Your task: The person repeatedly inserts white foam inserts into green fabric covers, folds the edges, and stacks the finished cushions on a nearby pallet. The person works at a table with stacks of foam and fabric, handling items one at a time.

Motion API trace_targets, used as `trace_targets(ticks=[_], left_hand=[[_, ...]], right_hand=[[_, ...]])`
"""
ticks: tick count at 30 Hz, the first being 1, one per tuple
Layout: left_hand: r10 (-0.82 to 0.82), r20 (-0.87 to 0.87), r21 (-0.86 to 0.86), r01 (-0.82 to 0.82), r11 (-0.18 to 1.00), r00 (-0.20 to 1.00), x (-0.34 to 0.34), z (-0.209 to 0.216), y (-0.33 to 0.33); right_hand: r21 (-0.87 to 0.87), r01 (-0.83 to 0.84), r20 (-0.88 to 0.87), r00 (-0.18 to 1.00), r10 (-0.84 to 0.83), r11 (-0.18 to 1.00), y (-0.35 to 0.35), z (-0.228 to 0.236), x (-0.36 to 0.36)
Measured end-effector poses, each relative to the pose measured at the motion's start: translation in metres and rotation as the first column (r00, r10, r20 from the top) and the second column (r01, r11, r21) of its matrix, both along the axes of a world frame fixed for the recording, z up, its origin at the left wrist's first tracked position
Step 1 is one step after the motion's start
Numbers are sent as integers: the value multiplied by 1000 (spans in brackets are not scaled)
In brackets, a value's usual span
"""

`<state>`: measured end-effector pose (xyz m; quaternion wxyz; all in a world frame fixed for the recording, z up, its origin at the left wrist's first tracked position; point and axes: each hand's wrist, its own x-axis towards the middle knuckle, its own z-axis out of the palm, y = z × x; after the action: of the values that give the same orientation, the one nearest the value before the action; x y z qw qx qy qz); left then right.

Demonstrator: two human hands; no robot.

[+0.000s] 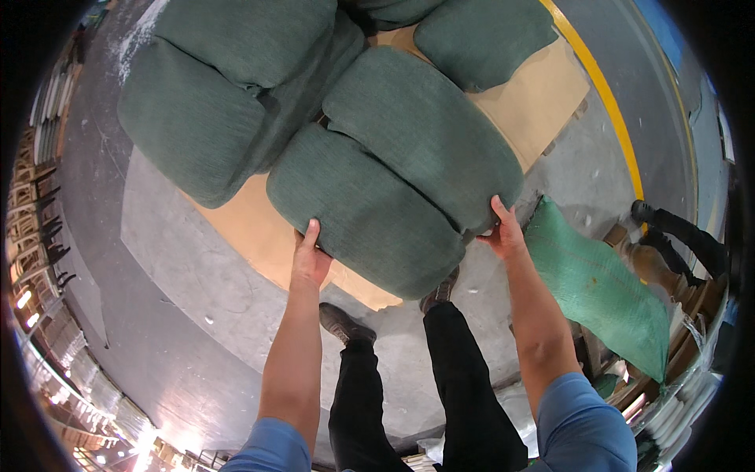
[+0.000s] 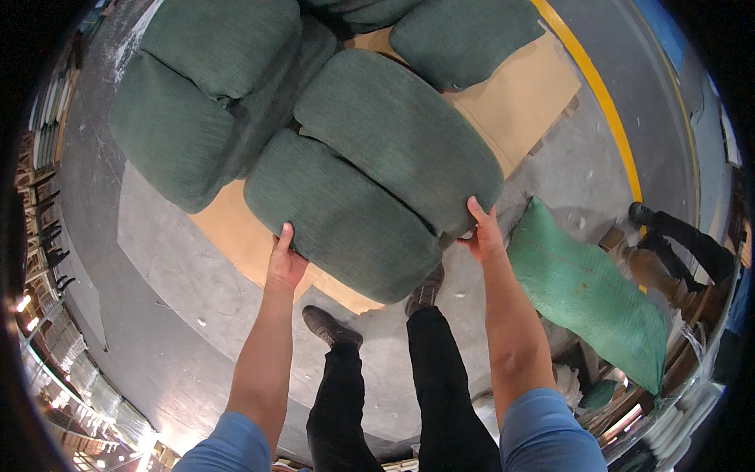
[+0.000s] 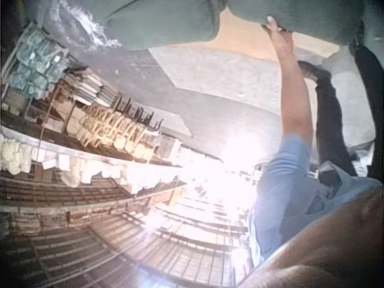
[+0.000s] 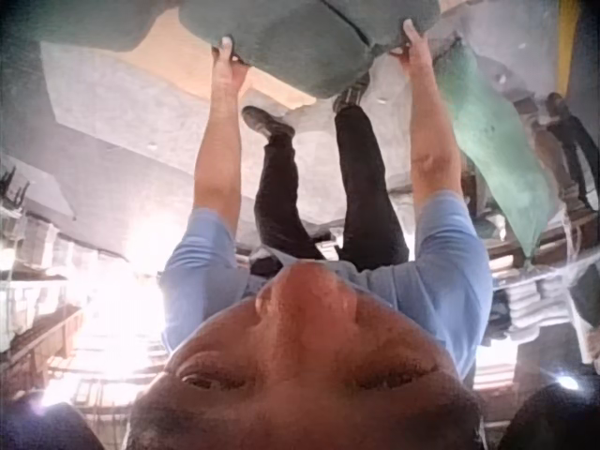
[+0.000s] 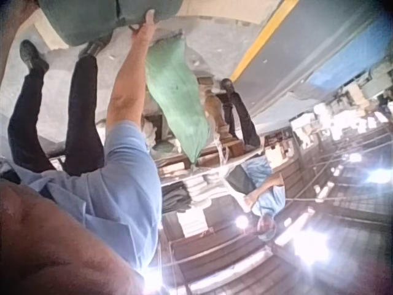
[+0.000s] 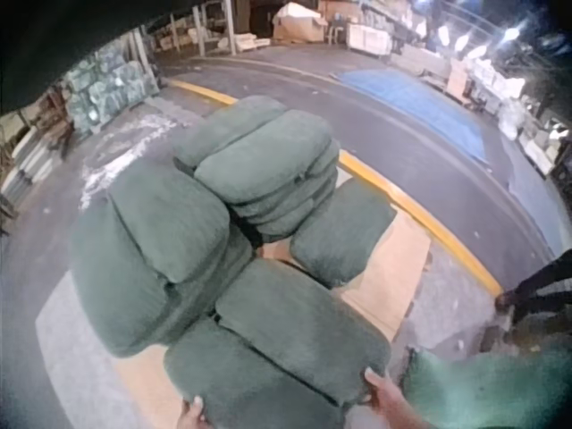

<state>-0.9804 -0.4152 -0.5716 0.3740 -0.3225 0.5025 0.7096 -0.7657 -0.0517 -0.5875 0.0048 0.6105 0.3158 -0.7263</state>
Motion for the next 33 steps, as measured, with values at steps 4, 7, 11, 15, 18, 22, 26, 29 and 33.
trace_targets(ticks=[4, 7, 11, 15, 18, 22, 26, 29, 33], left_hand=[[57, -1, 54, -57, 997, 998, -6, -13, -6], [76, 0, 52, -76, 996, 997, -3, -18, -4], [73, -24, 92, -71, 993, 997, -18, -18, -11], [-35, -28, 26, 36, 999, 999, -32, -10, -24], [-119, -12, -51, 118, 992, 993, -35, -2, -24], [-212, 95, -164, 225, 960, 973, -13, 15, -12], [-439, 61, -334, 433, 837, 896, 40, 80, -73], [-568, 229, -352, 612, 708, 790, 104, 159, -109], [-594, 570, -318, 819, 478, 568, 145, 293, -116]], right_hand=[[37, -90, 32, 995, 89, 995, -7, 0, -11], [86, -91, 10, 996, 91, 992, -14, 1, -10], [100, -117, 35, 993, 114, 988, -25, 6, -19], [52, -60, 5, 998, 60, 997, -46, 8, -25], [44, -32, -5, 999, 32, 999, -48, 6, -29], [33, -50, -12, 999, 51, 998, -35, 12, -16], [60, -20, 124, 992, 12, 998, -54, 46, -12], [81, 12, 226, 974, -30, 997, -75, 91, 37], [207, -110, 373, 928, 26, 972, -105, 154, 127]])
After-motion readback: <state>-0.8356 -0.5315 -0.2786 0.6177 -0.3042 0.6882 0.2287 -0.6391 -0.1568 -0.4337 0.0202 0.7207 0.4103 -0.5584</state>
